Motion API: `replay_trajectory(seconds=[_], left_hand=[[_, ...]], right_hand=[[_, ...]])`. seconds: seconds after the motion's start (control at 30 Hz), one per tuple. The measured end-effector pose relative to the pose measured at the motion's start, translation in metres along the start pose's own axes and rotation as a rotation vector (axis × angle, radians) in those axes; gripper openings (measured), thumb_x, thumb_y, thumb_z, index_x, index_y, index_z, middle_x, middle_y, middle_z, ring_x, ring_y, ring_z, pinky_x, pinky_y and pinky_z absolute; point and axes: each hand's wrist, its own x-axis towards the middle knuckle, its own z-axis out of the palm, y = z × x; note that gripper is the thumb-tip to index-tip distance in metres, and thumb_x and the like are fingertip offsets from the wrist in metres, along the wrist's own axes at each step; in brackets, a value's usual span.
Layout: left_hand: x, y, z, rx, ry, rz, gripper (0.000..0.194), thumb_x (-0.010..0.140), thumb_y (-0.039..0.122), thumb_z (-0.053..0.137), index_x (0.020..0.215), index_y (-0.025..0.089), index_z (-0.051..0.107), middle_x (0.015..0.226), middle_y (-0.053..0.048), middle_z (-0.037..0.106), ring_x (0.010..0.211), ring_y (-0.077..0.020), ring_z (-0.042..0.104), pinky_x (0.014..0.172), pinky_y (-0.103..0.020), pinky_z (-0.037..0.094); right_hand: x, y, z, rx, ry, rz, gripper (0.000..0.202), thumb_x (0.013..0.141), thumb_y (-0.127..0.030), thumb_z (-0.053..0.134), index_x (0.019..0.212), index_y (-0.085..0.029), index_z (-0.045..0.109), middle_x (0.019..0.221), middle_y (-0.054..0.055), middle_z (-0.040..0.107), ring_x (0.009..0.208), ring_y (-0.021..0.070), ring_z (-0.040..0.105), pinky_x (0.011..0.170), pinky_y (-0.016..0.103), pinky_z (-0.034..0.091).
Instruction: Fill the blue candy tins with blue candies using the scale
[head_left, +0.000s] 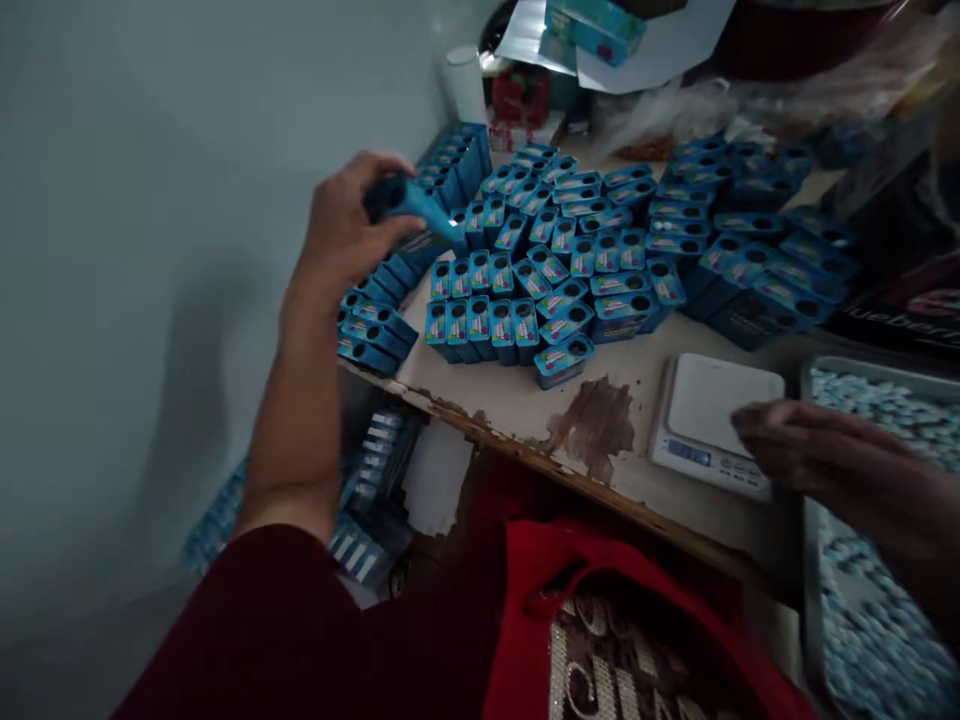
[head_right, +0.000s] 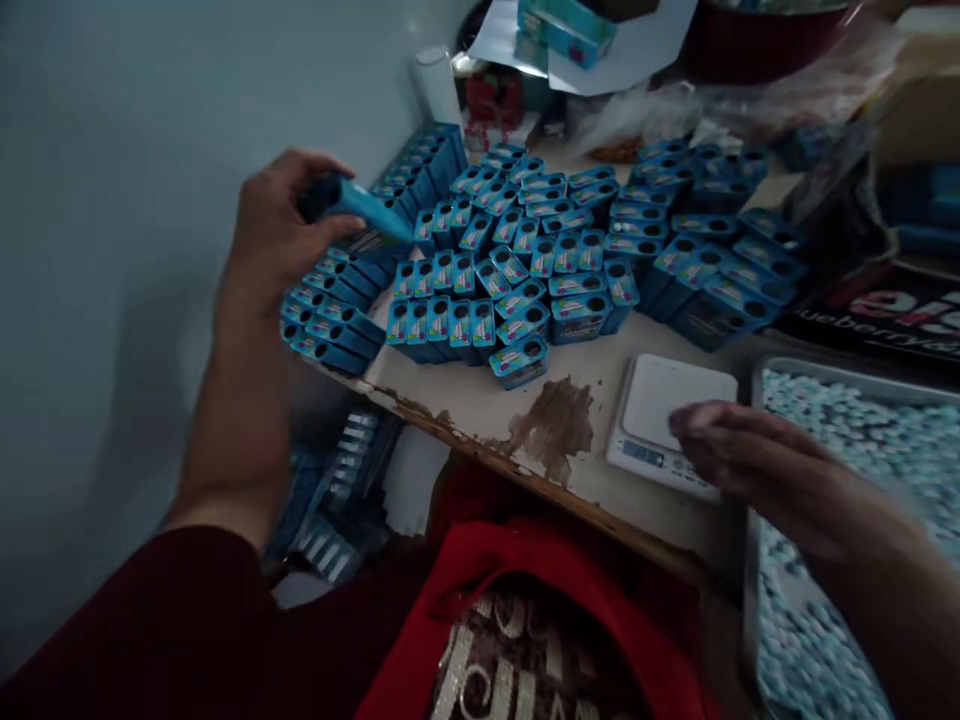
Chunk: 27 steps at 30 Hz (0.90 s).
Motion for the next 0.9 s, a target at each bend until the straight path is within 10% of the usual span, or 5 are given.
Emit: replay_trajectory(seconds=[0.2,0.37,0.53,0.67,0.9], left_hand=[[-0.018,-0.129,0.022,-0.293,-0.208,-0.098,0.08,0.072,0.094,0.104,0.122,0.034,0.089,0.12,0.008,0.088,0.112,-0.025,0.067,0.141,-0.06,0.053],[-0.033,-0.164,0.06,-0.296,-0.364,-0.067,0.083,0.055,0.099,0.102,0.104,0.032,0.09,0.093,0.002,0.081,0.101,-0.0308,0.067,0.13,-0.061,0.054],[-0.063,-0.151,0.07,0.031,-0.327,0.043,0.051,0.106,0.075,0.071,0.118,0.027,0.085,0.116,-0.003,0.084,0.125,-0.0344,0.07,0.135,-0.054,0.046],[-0.073,-0.137,0.063,0.122,-0.301,0.053,0.041,0.111,0.063,0.057,0.125,0.032,0.081,0.124,-0.001,0.084,0.125,-0.0322,0.071,0.131,-0.049,0.052],[-0.066,-0.124,0.06,0.02,-0.273,0.076,0.058,0.101,0.072,0.071,0.149,0.039,0.075,0.174,0.001,0.069,0.167,-0.0474,0.056,0.148,-0.073,0.033]], right_hand=[[0.081,-0.024,0.119,-0.338,-0.233,0.002,0.05,0.1,-0.078,0.083,0.093,-0.029,0.085,0.064,-0.002,0.044,0.055,0.0185,0.04,0.054,0.033,0.03],[0.117,-0.018,0.144,-1.353,-0.26,-0.147,0.024,0.109,-0.027,0.081,0.132,-0.028,0.087,0.089,0.008,0.081,0.083,0.0324,0.074,0.075,0.036,0.039],[0.111,-0.011,0.163,-1.766,-0.422,-0.078,0.031,0.123,-0.025,0.064,0.15,-0.023,0.079,0.106,0.016,0.09,0.095,0.0359,0.083,0.07,0.037,0.029],[0.086,-0.029,0.149,-1.792,-0.335,0.005,0.032,0.126,-0.025,0.057,0.148,-0.026,0.08,0.11,0.013,0.091,0.097,0.0332,0.085,0.069,0.038,0.025],[0.012,-0.038,0.035,-1.631,0.243,0.077,0.029,0.117,-0.038,0.063,0.13,-0.028,0.087,0.096,0.011,0.088,0.082,0.0336,0.079,0.072,0.037,0.033]])
